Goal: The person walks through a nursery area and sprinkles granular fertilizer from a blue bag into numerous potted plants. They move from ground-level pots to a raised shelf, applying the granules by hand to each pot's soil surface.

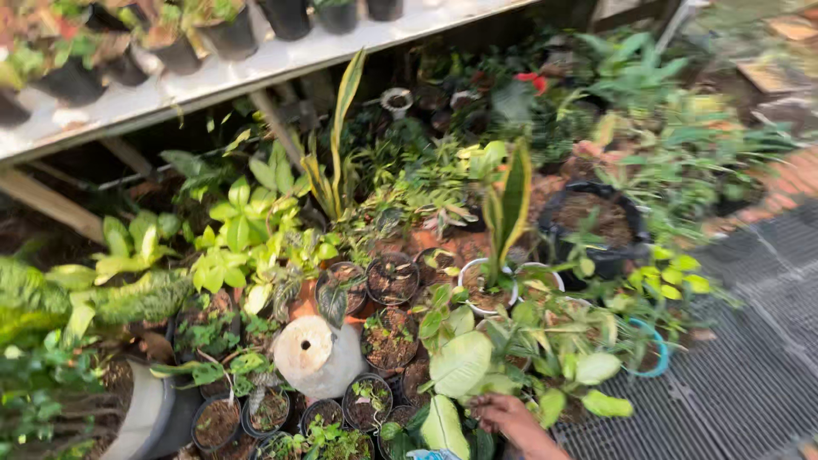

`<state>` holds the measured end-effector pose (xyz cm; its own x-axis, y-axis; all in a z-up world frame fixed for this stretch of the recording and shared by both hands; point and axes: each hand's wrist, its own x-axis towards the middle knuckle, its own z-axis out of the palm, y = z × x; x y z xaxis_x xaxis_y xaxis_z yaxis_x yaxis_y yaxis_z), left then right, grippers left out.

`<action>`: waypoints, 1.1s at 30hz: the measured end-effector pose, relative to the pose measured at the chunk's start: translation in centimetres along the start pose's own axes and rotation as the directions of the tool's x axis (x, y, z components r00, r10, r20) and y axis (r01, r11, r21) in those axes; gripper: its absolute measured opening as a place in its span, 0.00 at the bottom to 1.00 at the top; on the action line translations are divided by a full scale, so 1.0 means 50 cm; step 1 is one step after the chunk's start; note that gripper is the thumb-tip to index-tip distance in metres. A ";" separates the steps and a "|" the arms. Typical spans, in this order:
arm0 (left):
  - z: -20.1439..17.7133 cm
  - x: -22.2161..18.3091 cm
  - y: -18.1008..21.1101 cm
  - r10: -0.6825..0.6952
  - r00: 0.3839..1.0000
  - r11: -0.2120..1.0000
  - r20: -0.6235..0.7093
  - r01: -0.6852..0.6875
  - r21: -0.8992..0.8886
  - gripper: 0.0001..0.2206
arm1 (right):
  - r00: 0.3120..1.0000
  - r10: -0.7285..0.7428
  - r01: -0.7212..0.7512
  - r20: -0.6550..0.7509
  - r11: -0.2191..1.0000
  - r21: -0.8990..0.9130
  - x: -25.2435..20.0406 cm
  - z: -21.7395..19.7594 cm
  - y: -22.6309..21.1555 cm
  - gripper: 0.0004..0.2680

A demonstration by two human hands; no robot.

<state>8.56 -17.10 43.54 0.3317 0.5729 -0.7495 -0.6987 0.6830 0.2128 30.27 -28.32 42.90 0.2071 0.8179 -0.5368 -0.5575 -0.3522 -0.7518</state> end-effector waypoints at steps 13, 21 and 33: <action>0.246 -0.474 -0.273 -0.252 0.968 0.953 0.017 0.245 0.180 0.26 | 0.950 0.212 -0.033 -0.230 0.799 0.601 -0.594 -0.117 -0.260 0.10; 0.325 -0.576 -0.696 -0.335 0.933 0.928 0.136 0.301 0.222 0.27 | 0.968 -0.087 0.202 -0.234 0.824 0.529 -0.799 -0.394 -0.386 0.10; 0.535 -0.680 -1.143 -0.618 0.782 0.728 0.081 0.531 0.433 0.29 | 0.856 -0.231 0.501 -0.462 0.588 0.635 -1.025 -0.737 -0.561 0.06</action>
<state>54.20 -63.48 73.62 0.7422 0.0627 -0.6673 -0.0582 0.9979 0.0290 64.88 -77.12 77.37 0.6775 0.5715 -0.4631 -0.7345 0.4919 -0.4675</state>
